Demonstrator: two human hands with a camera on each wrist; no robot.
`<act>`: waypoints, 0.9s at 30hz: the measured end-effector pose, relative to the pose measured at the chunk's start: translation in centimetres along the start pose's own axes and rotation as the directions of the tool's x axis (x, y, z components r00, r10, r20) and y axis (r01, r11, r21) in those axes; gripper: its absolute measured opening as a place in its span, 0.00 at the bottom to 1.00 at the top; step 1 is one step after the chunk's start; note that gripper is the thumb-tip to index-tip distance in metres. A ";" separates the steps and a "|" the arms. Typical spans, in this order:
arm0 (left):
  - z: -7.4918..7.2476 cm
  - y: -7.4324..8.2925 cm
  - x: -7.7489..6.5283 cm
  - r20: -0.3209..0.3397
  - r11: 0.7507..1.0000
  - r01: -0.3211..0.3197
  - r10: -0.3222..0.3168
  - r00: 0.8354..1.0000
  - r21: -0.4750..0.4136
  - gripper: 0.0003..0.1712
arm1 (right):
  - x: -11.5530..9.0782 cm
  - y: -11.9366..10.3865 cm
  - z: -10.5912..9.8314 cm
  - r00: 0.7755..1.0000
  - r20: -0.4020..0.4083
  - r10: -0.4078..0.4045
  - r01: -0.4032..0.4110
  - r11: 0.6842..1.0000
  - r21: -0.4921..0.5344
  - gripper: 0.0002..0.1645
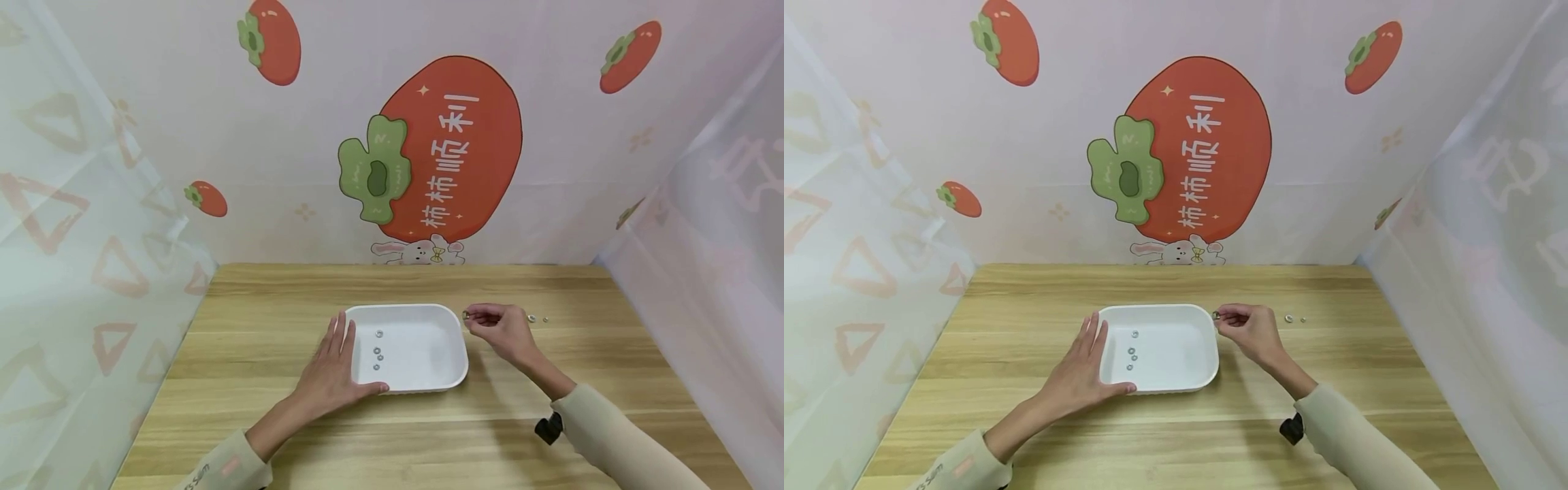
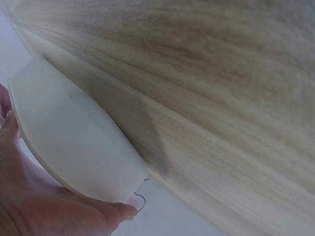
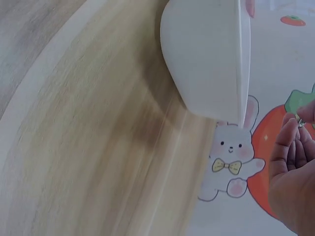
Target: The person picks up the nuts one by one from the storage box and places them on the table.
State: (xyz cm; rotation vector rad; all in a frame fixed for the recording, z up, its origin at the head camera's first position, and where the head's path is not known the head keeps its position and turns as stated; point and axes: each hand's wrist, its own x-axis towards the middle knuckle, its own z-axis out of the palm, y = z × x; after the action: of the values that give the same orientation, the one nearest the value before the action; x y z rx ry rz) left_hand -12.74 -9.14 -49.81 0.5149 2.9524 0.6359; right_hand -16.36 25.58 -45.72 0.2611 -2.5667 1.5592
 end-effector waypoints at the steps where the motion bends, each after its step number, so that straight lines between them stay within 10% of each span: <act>1: 0.0 0.0 0.0 0.001 1.000 0.000 0.000 1.000 0.000 0.80 | -0.1 0.0 -0.3 1.000 -0.005 0.002 -0.002 1.000 0.003 0.11; 27: 0.1 -0.1 0.0 0.005 1.000 0.002 -0.002 1.000 0.001 0.80 | -1.0 3.1 -7.2 0.994 -0.099 -0.038 0.031 0.997 -0.067 0.11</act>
State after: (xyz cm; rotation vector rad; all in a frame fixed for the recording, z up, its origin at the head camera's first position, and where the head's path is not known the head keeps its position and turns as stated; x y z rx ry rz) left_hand -12.75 -9.18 -49.94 0.5125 2.9487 0.6324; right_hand -15.95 33.49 -45.31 0.2134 -2.5176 1.4352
